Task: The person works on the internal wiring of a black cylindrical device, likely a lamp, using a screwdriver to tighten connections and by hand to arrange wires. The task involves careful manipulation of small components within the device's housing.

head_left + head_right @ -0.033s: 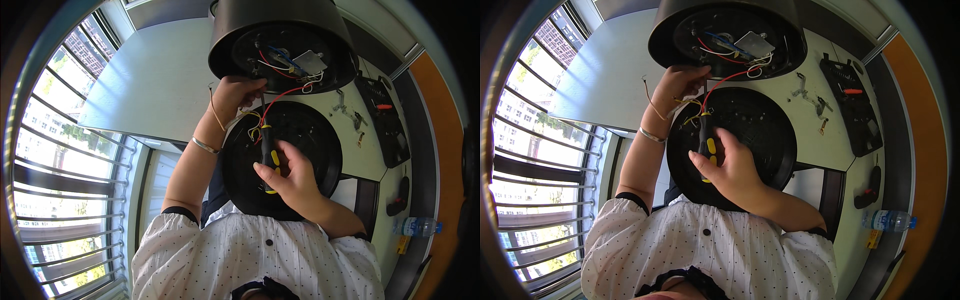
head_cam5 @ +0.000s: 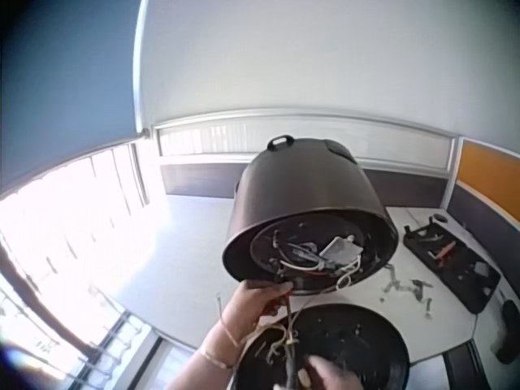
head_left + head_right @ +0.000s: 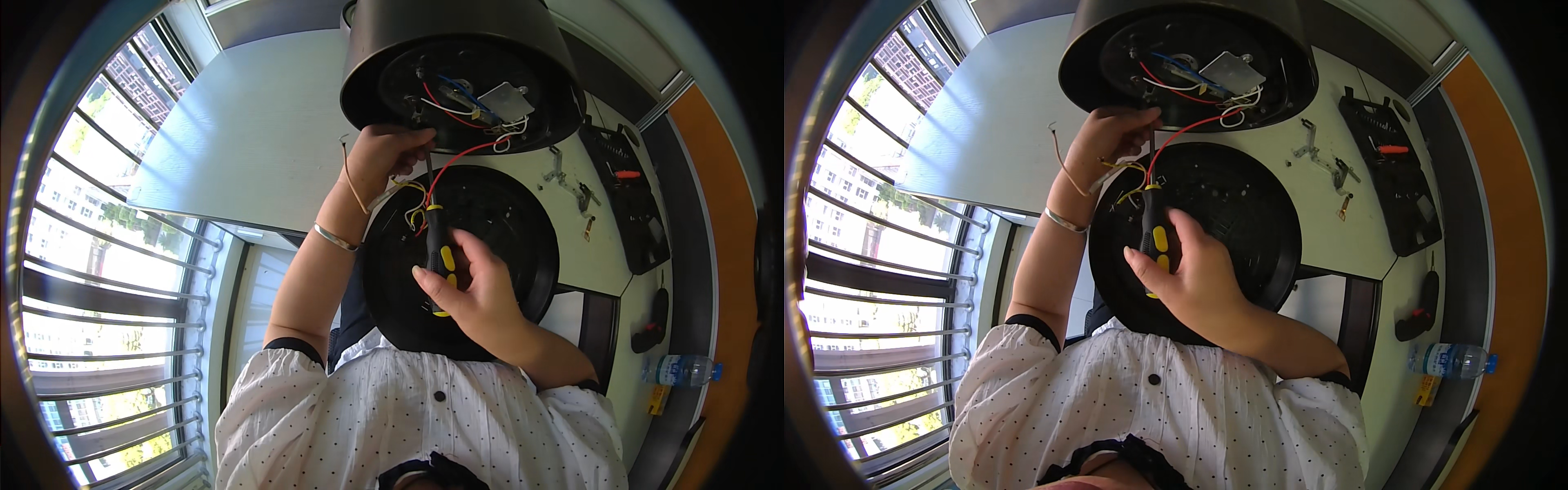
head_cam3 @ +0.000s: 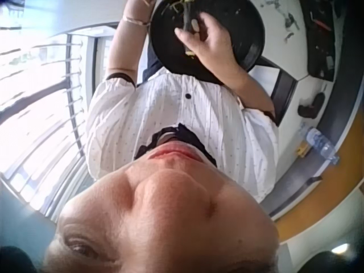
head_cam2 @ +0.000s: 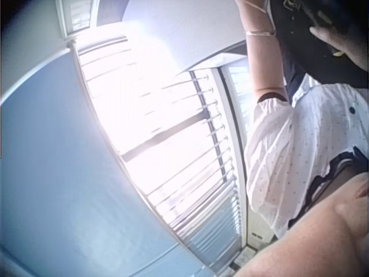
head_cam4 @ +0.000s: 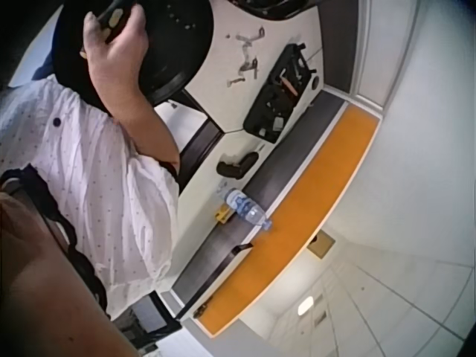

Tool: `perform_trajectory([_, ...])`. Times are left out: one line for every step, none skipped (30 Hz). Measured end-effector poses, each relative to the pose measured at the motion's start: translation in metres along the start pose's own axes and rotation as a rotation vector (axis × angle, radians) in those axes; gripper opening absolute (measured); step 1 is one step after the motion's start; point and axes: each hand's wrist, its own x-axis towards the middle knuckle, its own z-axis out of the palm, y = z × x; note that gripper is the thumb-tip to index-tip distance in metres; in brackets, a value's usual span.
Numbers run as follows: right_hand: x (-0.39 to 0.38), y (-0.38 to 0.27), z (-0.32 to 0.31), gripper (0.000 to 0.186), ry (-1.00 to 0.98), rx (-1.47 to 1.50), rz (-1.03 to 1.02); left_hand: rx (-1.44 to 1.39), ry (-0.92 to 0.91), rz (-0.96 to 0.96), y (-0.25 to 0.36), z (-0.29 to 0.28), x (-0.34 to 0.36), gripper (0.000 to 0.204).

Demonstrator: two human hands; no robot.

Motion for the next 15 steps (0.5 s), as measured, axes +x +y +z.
perform_trajectory([0.0,0.003,0.0,0.047,0.019,-0.104,-0.035,-0.037,-0.004,-0.01,-0.002,0.0,0.002,0.02])
perform_trajectory([0.0,0.004,0.001,0.049,0.037,-0.207,-0.07,-0.075,-0.008,-0.019,-0.003,-0.001,0.003,0.02])
perform_trajectory([0.0,0.003,0.002,0.048,0.018,-0.093,-0.012,-0.096,-0.009,-0.027,-0.003,-0.001,0.004,0.019])
perform_trajectory([-0.001,0.001,0.003,0.047,-0.002,0.02,0.045,-0.118,-0.01,-0.035,-0.003,-0.001,0.005,0.019])
perform_trajectory([-0.001,-0.001,0.003,0.045,-0.022,0.134,0.102,-0.14,-0.011,-0.042,-0.004,-0.001,0.005,0.018])
perform_trajectory([0.0,-0.002,0.001,0.043,-0.073,0.276,0.229,-0.17,-0.033,-0.049,-0.006,-0.002,0.007,0.018])
perform_trajectory([0.003,-0.004,-0.003,0.042,-0.127,0.419,0.357,-0.199,-0.052,-0.055,-0.008,-0.004,0.009,0.018])
perform_trajectory([0.005,-0.005,-0.006,0.04,-0.181,0.561,0.484,-0.229,-0.072,-0.06,-0.009,-0.005,0.009,0.018])
perform_trajectory([0.006,-0.006,-0.007,0.041,-0.193,0.6,0.484,-0.238,-0.076,-0.07,-0.009,-0.006,0.009,0.018])
perform_trajectory([0.007,-0.006,-0.007,0.043,-0.206,0.639,0.485,-0.248,-0.08,-0.082,-0.01,-0.007,0.009,0.018])
perform_trajectory([0.008,-0.006,-0.008,0.044,-0.218,0.678,0.486,-0.257,-0.083,-0.093,-0.01,-0.007,0.01,0.018])
perform_trajectory([0.009,-0.01,-0.011,0.039,-0.224,0.642,0.481,-0.266,-0.101,-0.091,-0.01,-0.007,0.01,0.018])
perform_trajectory([0.008,-0.011,-0.011,0.036,-0.195,0.587,0.469,-0.275,-0.118,-0.09,-0.01,-0.008,0.01,0.018])
perform_trajectory([0.007,-0.012,-0.011,0.034,-0.166,0.532,0.457,-0.283,-0.134,-0.09,-0.01,-0.008,0.009,0.018])
perform_trajectory([0.006,-0.013,-0.011,0.033,-0.137,0.477,0.444,-0.271,-0.122,-0.1,-0.009,-0.008,0.008,0.018])
